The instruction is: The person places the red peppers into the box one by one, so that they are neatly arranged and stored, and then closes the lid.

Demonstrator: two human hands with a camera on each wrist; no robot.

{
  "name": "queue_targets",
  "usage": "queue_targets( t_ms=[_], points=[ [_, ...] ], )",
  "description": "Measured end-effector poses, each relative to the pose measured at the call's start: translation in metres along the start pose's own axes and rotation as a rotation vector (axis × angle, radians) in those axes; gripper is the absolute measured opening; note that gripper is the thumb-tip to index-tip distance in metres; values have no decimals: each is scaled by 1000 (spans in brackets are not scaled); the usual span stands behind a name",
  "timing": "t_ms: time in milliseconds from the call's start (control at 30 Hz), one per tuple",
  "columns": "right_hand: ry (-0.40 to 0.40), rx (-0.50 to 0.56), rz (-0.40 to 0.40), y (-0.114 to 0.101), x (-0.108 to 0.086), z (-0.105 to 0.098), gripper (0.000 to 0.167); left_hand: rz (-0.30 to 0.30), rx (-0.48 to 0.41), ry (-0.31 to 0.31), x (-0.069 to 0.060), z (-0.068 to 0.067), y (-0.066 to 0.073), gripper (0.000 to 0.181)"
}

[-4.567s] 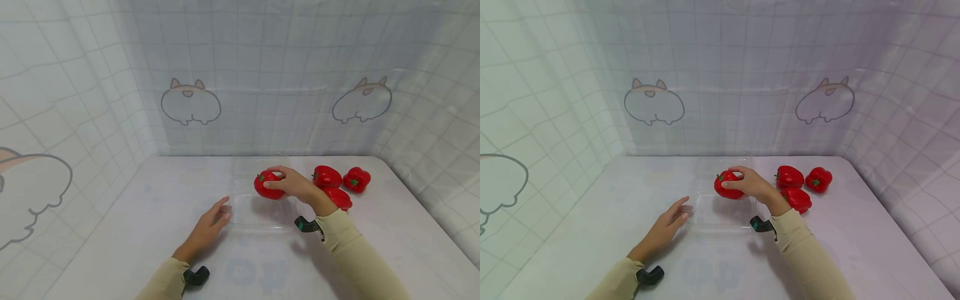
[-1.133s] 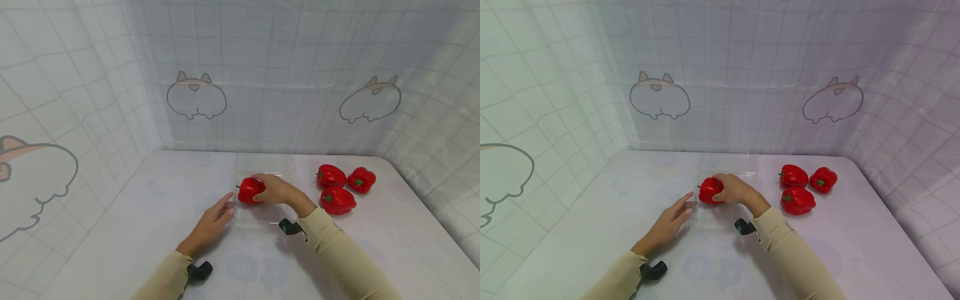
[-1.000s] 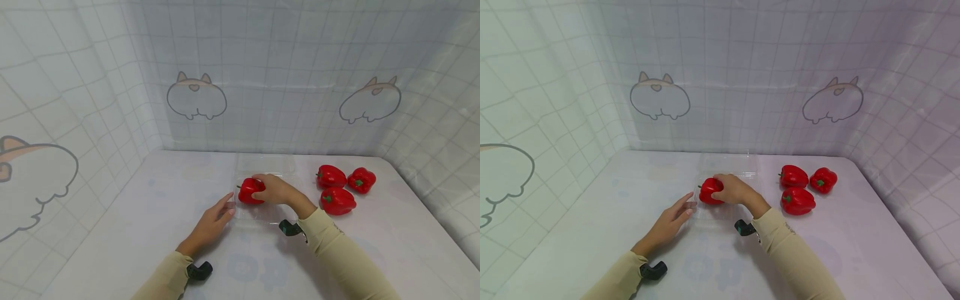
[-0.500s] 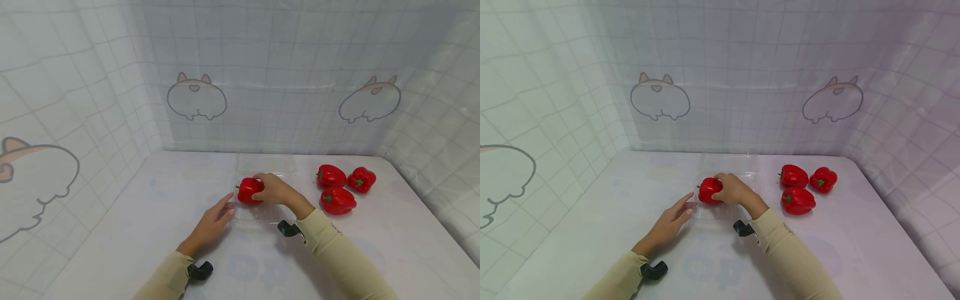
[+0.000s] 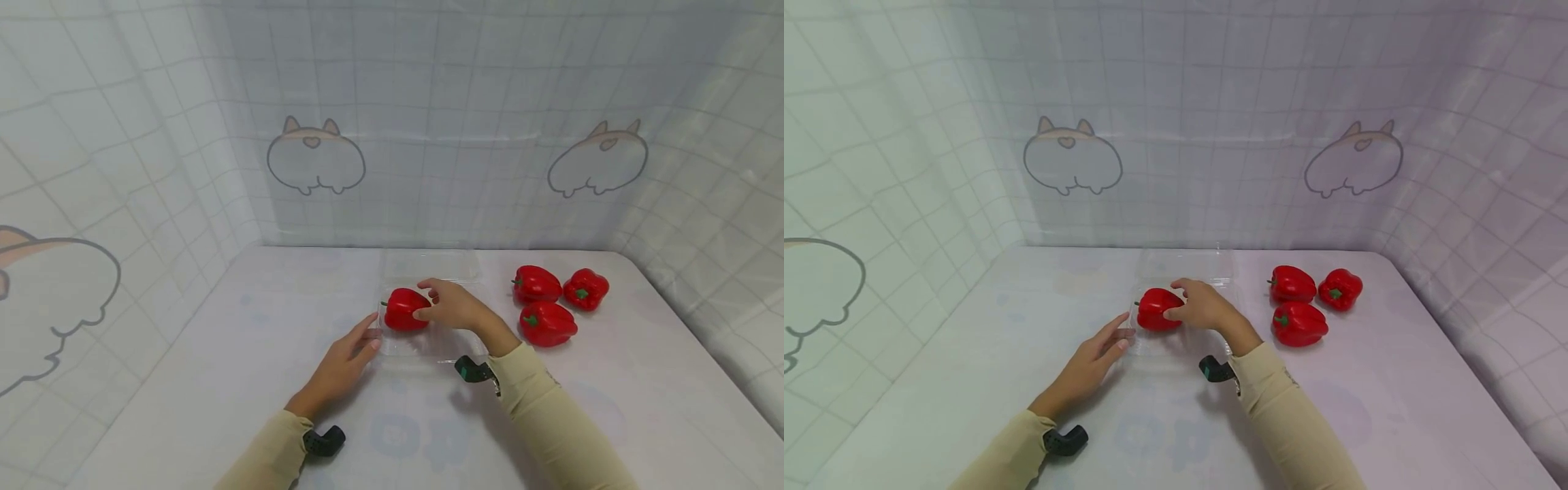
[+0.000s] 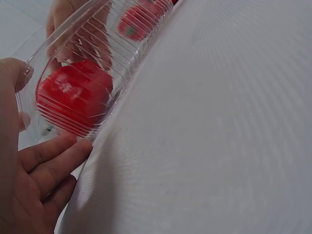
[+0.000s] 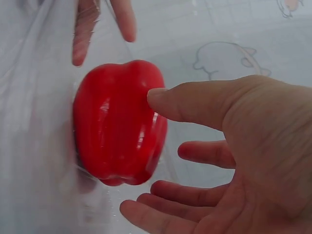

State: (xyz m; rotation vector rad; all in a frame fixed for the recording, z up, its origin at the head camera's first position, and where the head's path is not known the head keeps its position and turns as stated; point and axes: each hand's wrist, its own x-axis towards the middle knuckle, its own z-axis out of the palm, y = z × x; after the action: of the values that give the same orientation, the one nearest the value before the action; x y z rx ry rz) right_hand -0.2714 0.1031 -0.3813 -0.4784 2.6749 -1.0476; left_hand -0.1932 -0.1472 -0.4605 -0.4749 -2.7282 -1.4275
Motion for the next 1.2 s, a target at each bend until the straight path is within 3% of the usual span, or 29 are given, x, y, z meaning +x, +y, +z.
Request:
queue_targets(
  t_ms=[300, 600, 833, 1200],
  points=[
    [60, 148, -72, 8, -19, -16, 56, -19, 4, 12, 0, 2, 0, 59],
    [119, 166, -183, 22, -34, -29, 52, 2, -6, 16, 2, -1, -3, 59],
    [162, 232, -161, 44, -56, -49, 52, 44, -27, -1, 4, -2, -3, 59],
    [247, 295, -134, 80, -90, -88, 45, 50, -28, -4, 4, -4, -2, 57]
  ],
)
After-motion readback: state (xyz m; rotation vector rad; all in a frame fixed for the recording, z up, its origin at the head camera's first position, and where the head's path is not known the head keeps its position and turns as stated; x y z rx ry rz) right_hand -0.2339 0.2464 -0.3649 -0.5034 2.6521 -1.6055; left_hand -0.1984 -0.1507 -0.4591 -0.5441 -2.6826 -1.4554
